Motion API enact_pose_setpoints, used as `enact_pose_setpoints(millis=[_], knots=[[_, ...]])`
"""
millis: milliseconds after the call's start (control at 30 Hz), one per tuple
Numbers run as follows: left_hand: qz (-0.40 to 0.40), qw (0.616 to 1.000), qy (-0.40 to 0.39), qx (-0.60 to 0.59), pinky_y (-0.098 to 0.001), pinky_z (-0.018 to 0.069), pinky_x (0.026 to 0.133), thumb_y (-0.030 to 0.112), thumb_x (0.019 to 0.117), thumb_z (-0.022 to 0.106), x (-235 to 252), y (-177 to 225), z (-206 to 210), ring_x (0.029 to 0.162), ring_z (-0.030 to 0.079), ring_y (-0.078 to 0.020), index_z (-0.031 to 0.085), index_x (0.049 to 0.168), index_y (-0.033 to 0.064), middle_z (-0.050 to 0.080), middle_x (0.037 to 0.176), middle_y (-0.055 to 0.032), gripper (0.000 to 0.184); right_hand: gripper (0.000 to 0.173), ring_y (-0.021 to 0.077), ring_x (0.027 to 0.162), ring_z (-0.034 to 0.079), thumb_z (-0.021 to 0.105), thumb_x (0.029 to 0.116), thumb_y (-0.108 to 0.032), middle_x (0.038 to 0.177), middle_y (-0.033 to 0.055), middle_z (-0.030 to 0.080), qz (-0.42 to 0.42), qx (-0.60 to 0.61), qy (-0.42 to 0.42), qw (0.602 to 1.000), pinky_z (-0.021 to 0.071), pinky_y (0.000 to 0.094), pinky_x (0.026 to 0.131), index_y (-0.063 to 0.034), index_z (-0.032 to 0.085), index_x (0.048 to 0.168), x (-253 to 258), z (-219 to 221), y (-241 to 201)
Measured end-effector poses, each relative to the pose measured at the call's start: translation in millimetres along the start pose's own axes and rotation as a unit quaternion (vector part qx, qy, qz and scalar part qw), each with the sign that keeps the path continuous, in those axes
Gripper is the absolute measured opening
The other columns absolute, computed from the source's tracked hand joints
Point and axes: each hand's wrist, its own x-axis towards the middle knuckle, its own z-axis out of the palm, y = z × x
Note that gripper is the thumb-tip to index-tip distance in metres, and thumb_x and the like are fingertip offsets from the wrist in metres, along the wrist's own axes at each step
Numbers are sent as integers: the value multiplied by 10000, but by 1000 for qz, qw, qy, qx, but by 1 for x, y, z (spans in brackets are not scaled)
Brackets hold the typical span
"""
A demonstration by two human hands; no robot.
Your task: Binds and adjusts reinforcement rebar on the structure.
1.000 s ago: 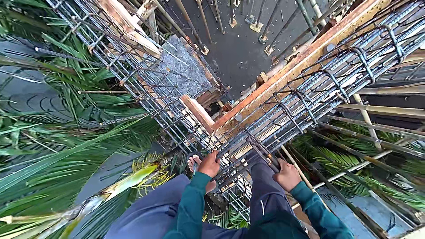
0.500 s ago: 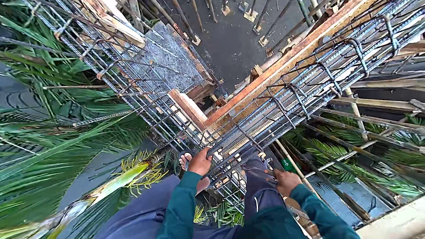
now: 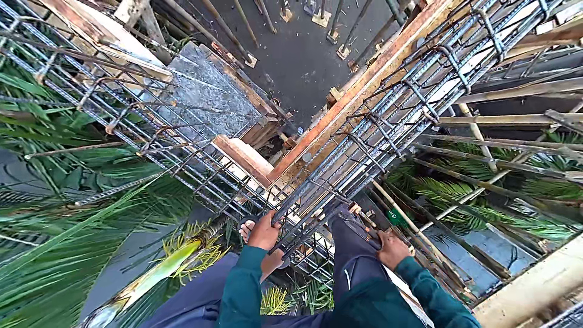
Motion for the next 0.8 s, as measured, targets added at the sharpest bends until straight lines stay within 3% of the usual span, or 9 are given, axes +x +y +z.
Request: enact_pose_setpoints(millis=[333,633,800], knots=[[-18,1000,4,10,-521,512,915,0,991,525,-2,5,6,994,653,-326,570,1352,8,669,1087,-192,364,542,438,1162,643,783,849,-236,1204,264,679,102,167,57,979,475,650,997,-14,616,1314,2,6,57],[-25,1000,3,18,-520,502,942,17,995,525,1,4,13,1033,650,-324,585,1323,17,671,1106,-187,334,553,434,1202,632,776,854,-231,1242,262,672,125,152,55,979,472,642,1011,-23,605,1338,6,15,66],[-33,999,12,32,-552,481,1010,83,1037,510,0,6,17,1139,648,-344,593,1347,51,672,1212,-198,323,574,432,1201,632,780,857,-232,1247,261,671,119,139,51,982,466,644,1021,-18,592,1355,4,18,65]])
